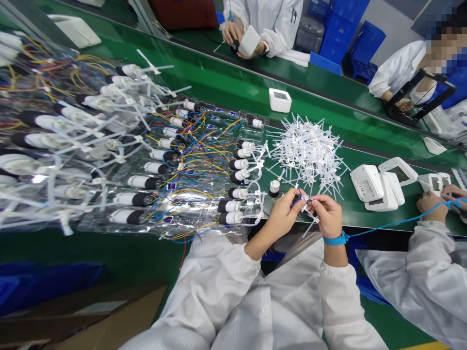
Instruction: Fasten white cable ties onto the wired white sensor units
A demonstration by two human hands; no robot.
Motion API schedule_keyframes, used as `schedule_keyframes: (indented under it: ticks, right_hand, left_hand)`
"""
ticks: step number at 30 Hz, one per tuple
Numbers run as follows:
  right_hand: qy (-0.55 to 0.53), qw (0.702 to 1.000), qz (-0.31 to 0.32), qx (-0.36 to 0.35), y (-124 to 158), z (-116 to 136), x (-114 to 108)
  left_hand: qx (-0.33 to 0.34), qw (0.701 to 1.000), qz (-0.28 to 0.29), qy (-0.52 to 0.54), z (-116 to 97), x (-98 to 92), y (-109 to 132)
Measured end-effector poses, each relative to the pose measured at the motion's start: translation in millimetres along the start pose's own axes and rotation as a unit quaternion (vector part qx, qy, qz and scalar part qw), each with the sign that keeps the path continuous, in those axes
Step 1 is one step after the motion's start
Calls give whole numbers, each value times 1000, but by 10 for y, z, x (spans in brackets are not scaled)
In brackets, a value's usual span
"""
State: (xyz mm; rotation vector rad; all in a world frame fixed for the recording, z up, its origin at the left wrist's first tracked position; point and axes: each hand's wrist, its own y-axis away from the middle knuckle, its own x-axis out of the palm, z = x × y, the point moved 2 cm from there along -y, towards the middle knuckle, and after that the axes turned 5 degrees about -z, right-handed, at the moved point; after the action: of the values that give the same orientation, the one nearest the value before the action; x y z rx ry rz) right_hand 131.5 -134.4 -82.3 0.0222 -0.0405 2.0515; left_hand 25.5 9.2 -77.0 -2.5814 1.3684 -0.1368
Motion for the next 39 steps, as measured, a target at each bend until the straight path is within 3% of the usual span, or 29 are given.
schedule_keyframes:
  ticks: [28,39]
  right_hand:
    - [44,999,6,-21,73,77,50]
    - [67,997,7,-44,92,57,44]
  left_hand:
    - [32,996,10,-87,26,14,12]
    - [98,985,7,-144,43,36,3]
